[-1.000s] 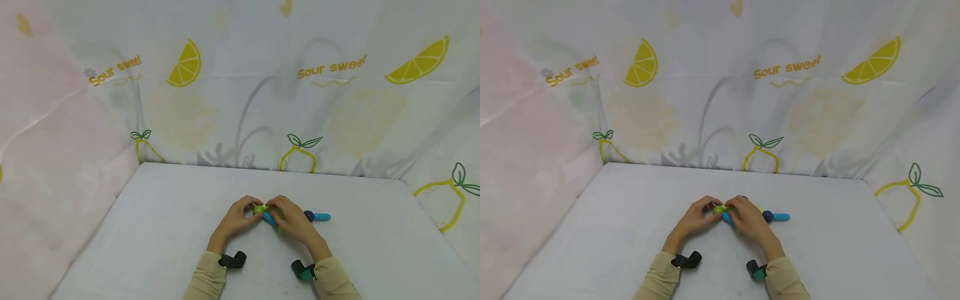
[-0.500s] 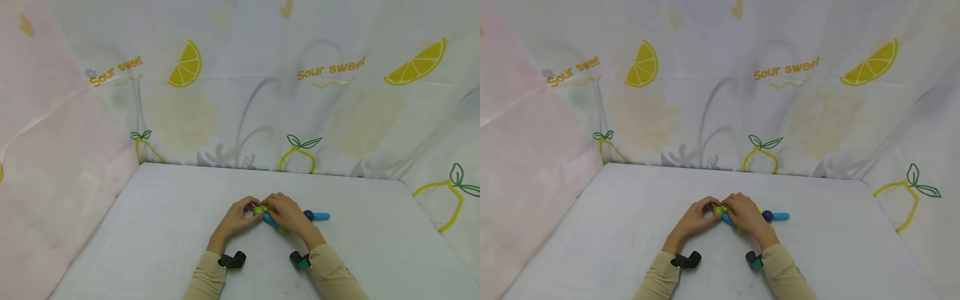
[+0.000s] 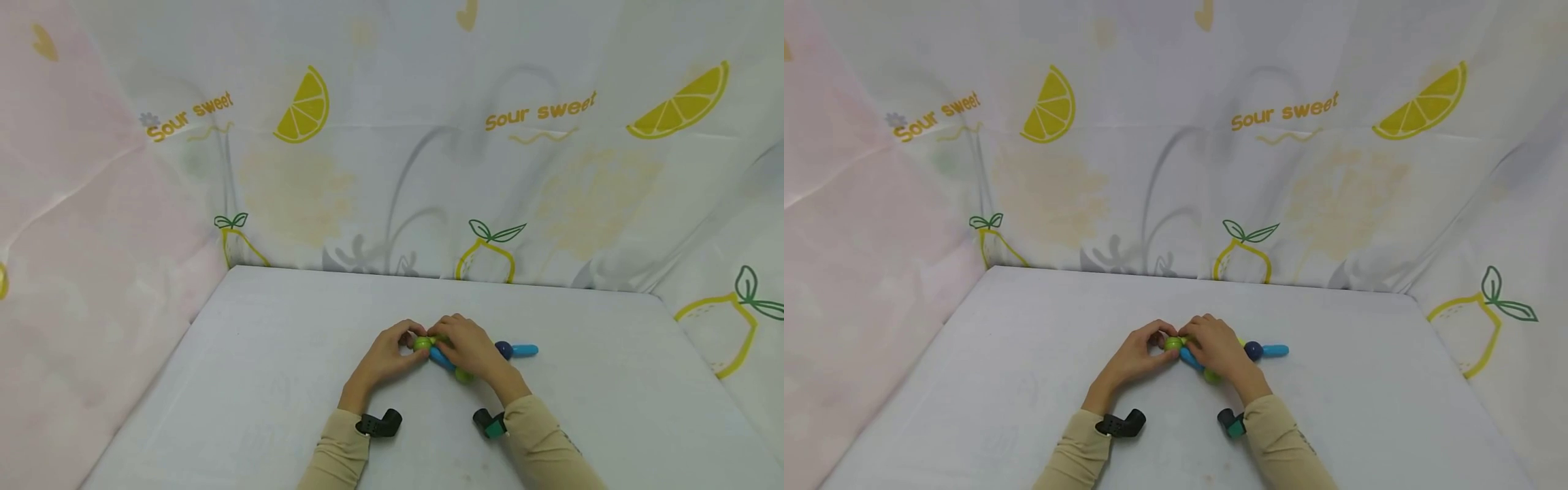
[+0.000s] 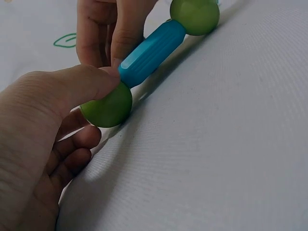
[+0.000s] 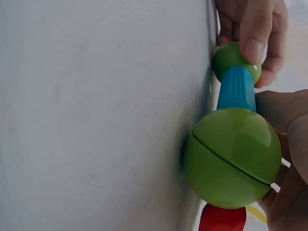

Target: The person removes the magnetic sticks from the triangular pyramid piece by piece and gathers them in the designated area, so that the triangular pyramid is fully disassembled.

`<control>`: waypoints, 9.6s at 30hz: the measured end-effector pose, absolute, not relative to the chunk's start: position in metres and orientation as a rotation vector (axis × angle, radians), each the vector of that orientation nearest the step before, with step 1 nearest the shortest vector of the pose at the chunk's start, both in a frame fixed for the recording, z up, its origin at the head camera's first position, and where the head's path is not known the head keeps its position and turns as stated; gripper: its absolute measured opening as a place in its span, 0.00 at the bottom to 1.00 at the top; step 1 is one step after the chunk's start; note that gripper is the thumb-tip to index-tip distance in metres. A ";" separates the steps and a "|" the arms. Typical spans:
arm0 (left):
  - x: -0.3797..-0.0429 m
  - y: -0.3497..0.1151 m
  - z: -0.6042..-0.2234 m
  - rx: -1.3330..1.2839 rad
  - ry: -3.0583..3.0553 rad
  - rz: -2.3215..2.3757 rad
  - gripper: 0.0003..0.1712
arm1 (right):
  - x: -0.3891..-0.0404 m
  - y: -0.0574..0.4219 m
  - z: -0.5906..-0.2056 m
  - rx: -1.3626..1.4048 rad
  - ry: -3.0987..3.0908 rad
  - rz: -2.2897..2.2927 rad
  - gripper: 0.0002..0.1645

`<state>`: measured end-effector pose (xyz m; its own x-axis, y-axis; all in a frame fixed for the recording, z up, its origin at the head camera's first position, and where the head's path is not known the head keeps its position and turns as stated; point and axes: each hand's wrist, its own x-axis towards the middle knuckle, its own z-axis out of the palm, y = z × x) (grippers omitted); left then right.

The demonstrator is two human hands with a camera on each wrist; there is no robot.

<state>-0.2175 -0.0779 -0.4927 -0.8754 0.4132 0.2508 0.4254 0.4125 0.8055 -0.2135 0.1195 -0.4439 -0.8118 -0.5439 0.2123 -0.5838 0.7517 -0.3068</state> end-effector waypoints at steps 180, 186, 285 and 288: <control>-0.209 -0.074 -0.477 -0.842 -2.651 -1.379 0.07 | -0.171 0.159 -0.452 0.832 -2.701 1.082 0.08; -0.202 -0.074 -0.478 -0.919 -2.672 -1.378 0.08 | -0.172 0.164 -0.453 0.842 -2.693 1.057 0.07; -0.210 -0.097 -0.489 -0.896 -2.604 -1.247 0.12 | -0.169 0.156 -0.460 0.733 -2.850 1.012 0.04; -0.212 -0.099 -0.490 -0.892 -2.584 -1.229 0.12 | -0.169 0.156 -0.460 0.711 -2.867 1.009 0.04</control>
